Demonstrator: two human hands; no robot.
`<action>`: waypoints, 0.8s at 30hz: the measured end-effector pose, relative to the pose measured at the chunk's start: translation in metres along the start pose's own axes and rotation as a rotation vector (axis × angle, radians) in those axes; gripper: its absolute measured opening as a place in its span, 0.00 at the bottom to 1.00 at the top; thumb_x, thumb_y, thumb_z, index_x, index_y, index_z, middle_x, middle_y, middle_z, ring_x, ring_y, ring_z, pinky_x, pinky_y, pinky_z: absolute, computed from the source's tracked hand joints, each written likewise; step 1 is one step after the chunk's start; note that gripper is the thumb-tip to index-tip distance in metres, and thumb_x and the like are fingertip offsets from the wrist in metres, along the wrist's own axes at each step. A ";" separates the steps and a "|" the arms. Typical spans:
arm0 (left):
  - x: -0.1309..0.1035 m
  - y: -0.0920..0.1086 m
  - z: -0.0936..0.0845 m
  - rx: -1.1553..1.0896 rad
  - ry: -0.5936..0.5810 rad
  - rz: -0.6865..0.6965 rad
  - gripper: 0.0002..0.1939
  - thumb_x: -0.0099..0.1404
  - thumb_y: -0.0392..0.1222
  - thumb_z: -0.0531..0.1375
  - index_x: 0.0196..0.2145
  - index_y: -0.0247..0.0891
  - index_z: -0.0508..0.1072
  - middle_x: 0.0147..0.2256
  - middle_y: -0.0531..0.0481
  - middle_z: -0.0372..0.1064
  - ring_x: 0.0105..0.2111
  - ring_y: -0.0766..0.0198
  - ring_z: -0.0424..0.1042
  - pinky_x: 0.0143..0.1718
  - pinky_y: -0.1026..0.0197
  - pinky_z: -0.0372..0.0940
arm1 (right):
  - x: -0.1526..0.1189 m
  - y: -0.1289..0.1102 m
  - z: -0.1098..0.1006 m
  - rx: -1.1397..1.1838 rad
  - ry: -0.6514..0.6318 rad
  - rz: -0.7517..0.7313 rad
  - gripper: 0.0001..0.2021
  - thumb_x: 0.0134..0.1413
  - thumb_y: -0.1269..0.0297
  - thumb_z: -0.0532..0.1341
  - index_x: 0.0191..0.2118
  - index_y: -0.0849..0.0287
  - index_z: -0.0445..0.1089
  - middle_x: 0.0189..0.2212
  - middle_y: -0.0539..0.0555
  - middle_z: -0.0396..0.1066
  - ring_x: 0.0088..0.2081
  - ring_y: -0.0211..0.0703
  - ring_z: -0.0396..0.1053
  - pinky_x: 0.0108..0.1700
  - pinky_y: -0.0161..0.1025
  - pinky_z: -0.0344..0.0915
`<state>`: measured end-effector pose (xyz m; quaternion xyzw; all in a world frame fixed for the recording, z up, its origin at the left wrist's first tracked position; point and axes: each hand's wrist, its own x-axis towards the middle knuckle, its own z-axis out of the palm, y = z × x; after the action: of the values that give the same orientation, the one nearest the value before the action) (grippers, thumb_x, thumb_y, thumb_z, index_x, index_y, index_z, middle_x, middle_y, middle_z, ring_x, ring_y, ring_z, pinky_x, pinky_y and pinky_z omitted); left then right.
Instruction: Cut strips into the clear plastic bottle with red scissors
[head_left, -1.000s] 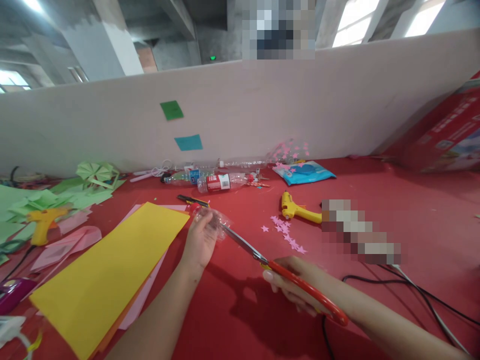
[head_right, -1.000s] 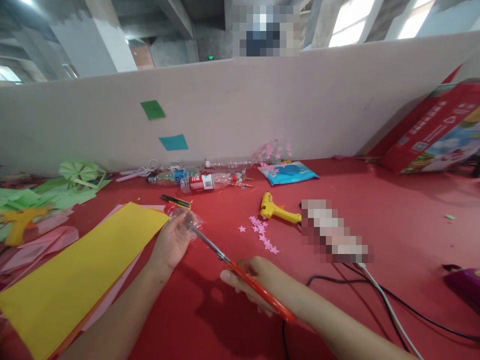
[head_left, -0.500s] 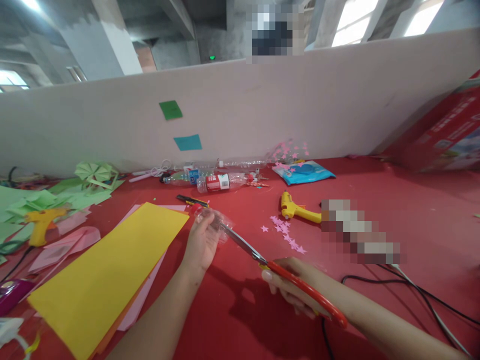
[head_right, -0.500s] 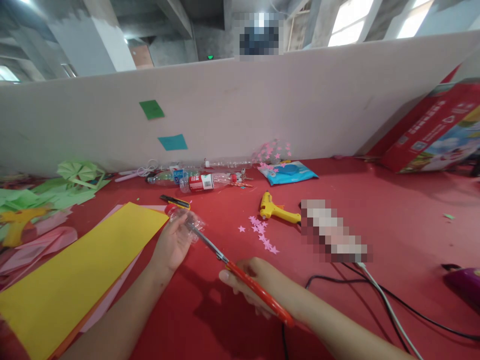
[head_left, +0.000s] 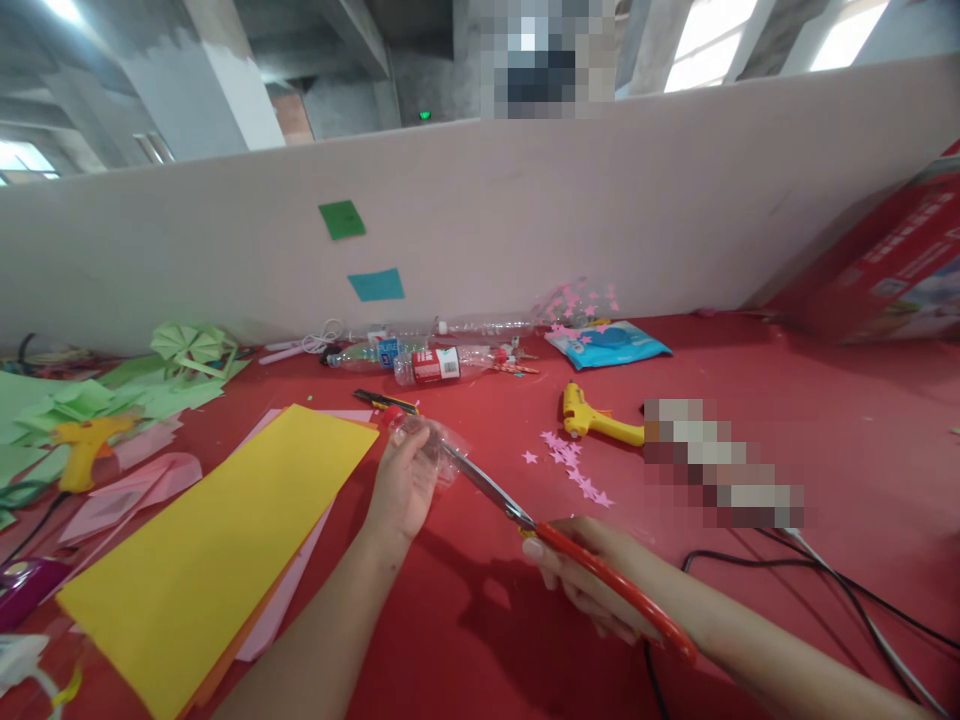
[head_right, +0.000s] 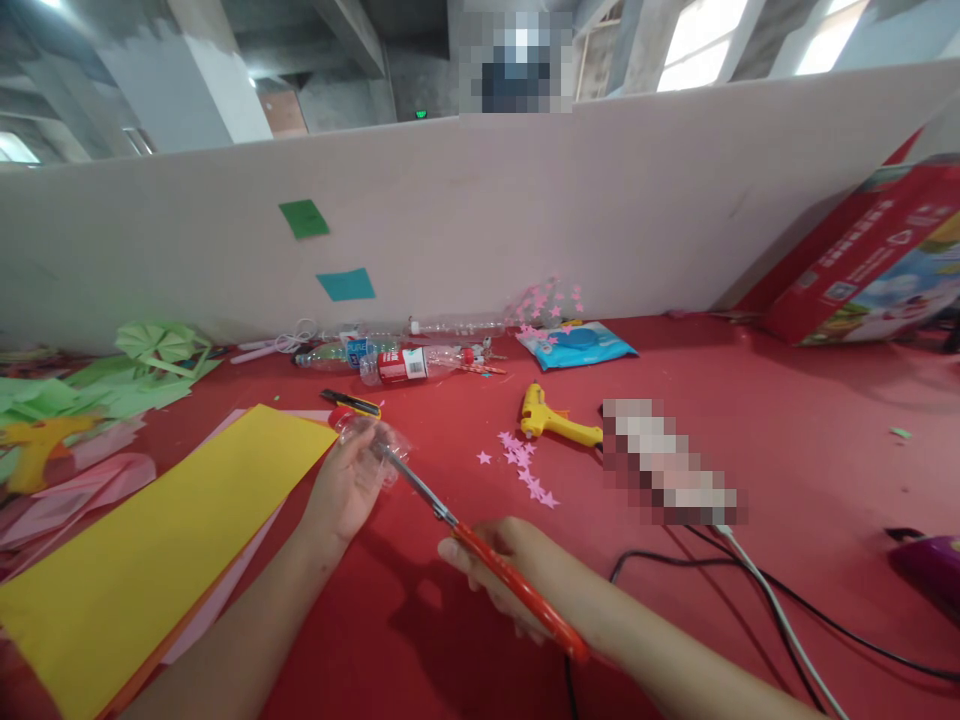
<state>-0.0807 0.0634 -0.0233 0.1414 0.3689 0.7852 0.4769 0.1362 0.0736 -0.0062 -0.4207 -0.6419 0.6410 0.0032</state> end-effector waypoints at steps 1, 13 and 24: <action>0.000 0.000 0.000 0.000 -0.003 0.001 0.08 0.52 0.31 0.64 0.31 0.36 0.71 0.29 0.54 0.72 0.29 0.70 0.72 0.33 0.65 0.65 | 0.000 0.000 0.001 -0.004 0.008 0.004 0.24 0.53 0.39 0.57 0.24 0.58 0.58 0.11 0.39 0.50 0.09 0.27 0.49 0.11 0.25 0.50; 0.005 0.002 0.000 0.043 -0.066 0.068 0.09 0.50 0.33 0.65 0.29 0.37 0.70 0.27 0.55 0.70 0.28 0.70 0.70 0.34 0.66 0.63 | -0.001 -0.001 -0.001 -0.090 0.017 -0.053 0.25 0.52 0.37 0.56 0.25 0.57 0.58 0.14 0.41 0.54 0.11 0.28 0.53 0.11 0.26 0.50; -0.002 -0.004 0.000 0.118 -0.113 0.056 0.13 0.49 0.32 0.66 0.34 0.39 0.70 0.30 0.54 0.71 0.33 0.69 0.70 0.39 0.64 0.62 | 0.002 0.001 0.001 -0.034 0.006 -0.031 0.25 0.55 0.39 0.54 0.25 0.58 0.59 0.13 0.41 0.53 0.11 0.28 0.52 0.13 0.25 0.51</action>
<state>-0.0772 0.0628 -0.0264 0.2235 0.3829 0.7660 0.4656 0.1348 0.0738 -0.0083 -0.4124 -0.6594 0.6285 0.0078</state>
